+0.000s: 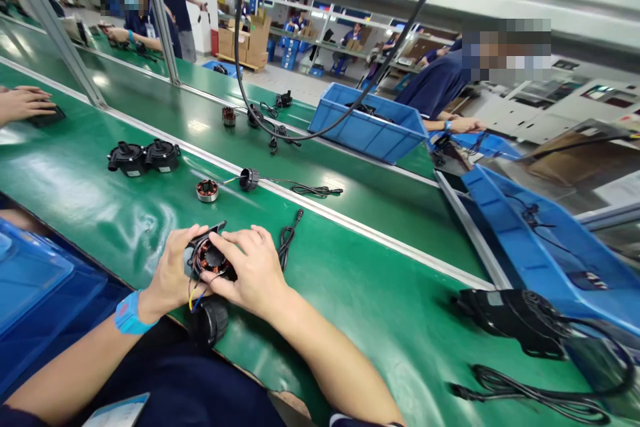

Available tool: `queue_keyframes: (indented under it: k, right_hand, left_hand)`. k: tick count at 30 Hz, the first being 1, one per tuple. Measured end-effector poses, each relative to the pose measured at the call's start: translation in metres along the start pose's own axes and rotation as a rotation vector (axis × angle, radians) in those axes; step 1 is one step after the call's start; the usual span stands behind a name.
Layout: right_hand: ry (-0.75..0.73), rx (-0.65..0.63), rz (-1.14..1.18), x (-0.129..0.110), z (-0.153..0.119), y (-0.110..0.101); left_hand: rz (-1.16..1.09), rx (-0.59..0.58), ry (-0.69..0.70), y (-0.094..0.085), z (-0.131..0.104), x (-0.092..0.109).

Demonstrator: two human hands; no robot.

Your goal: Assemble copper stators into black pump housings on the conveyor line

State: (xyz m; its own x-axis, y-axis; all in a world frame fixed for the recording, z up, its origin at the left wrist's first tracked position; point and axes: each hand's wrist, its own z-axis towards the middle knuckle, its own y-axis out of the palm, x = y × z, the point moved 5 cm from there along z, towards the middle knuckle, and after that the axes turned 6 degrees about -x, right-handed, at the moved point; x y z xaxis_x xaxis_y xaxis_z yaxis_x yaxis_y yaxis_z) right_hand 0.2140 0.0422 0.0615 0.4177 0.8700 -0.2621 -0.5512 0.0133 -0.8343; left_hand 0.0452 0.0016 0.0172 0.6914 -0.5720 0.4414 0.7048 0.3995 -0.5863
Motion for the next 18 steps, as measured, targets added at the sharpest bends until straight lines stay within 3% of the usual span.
queue_keyframes:
  k: [3,8,14,18]
  right_hand:
    - [-0.014,0.046,-0.011,0.006,0.001,0.01]
    - [-0.028,-0.071,-0.043,0.011,0.001,0.034]
    - [-0.088,0.076,0.058,-0.001,0.001,0.019]
    - [0.068,-0.076,0.114,0.018,0.011,0.03]
  left_hand:
    - [-0.049,-0.043,-0.016,0.002,0.0,-0.009]
    - [-0.068,-0.062,-0.249,0.009,0.006,-0.02]
    - [-0.004,0.116,-0.046,0.0,0.01,-0.008]
    - [-0.073,0.004,-0.186,0.014,0.004,-0.029]
